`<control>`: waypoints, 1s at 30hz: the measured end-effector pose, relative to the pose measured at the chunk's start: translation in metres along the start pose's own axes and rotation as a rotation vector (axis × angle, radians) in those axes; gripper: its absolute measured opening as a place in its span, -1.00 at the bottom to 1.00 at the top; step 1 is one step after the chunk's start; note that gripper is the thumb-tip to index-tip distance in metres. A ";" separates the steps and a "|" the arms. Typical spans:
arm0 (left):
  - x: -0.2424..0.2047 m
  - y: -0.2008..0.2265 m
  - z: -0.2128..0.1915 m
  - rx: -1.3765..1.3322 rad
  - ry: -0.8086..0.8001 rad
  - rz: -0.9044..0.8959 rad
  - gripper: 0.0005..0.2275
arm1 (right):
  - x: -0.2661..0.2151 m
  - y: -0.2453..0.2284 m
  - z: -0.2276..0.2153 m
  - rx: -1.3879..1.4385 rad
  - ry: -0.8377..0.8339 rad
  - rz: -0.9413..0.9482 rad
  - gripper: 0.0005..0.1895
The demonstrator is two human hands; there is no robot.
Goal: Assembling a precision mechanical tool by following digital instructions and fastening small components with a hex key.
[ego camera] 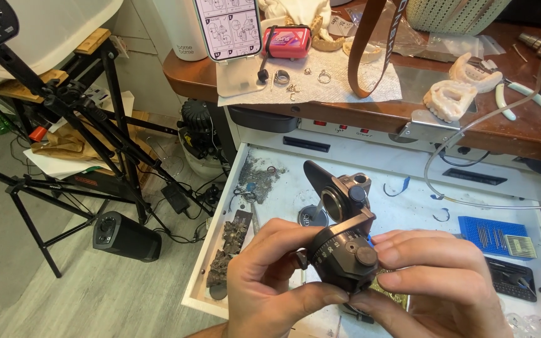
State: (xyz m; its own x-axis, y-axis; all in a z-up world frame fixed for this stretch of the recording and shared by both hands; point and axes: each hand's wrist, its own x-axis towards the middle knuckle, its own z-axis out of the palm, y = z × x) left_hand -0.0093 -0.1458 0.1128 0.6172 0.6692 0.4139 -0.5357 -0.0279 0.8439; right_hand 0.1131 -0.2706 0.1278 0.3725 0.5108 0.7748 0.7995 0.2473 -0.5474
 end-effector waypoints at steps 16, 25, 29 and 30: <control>-0.002 -0.007 0.004 -0.184 0.062 -0.041 -0.53 | -0.008 -0.005 0.011 -0.034 0.069 0.090 -0.68; -0.001 -0.015 0.001 -0.361 0.029 -0.056 -0.51 | -0.014 -0.001 0.017 -0.016 0.122 0.088 -0.69; 0.000 -0.013 0.000 -0.534 -0.054 -0.153 -0.55 | -0.015 -0.005 0.026 -0.042 0.214 0.082 -0.68; 0.000 -0.013 0.000 -0.533 -0.054 -0.155 -0.55 | -0.016 -0.007 0.027 -0.042 0.214 0.084 -0.68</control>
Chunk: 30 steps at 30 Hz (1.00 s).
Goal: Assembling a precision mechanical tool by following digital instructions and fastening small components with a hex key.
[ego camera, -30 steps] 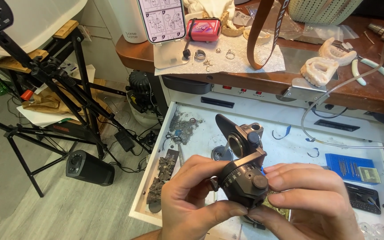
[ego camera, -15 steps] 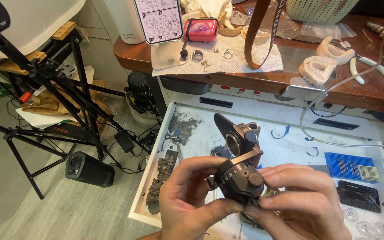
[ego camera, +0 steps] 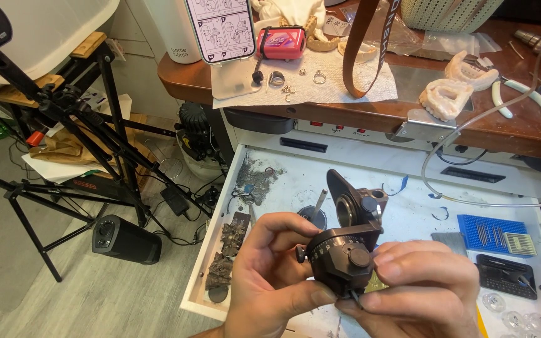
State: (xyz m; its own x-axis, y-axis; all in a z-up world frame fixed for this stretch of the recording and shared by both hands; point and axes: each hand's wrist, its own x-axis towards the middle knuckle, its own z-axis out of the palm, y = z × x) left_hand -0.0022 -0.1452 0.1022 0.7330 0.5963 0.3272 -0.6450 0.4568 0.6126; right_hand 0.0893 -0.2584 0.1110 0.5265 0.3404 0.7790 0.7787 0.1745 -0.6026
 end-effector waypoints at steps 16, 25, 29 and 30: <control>-0.002 0.009 0.010 0.035 -0.030 -0.013 -0.59 | -0.008 -0.012 0.003 0.000 0.076 0.045 -0.79; -0.004 0.007 0.004 -0.008 -0.002 -0.082 -0.55 | -0.006 -0.009 0.002 0.032 0.069 0.027 -0.82; -0.002 0.005 0.003 0.007 0.005 -0.080 -0.54 | -0.003 -0.018 0.005 0.015 0.084 0.091 -0.76; -0.002 0.005 0.003 0.008 0.004 -0.081 -0.54 | -0.004 -0.015 0.006 0.015 0.085 0.091 -0.76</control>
State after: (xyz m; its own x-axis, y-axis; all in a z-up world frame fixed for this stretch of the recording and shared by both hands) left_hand -0.0067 -0.1458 0.1069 0.7816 0.5606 0.2736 -0.5823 0.4984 0.6423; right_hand 0.0735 -0.2567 0.1160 0.6226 0.2758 0.7323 0.7215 0.1601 -0.6737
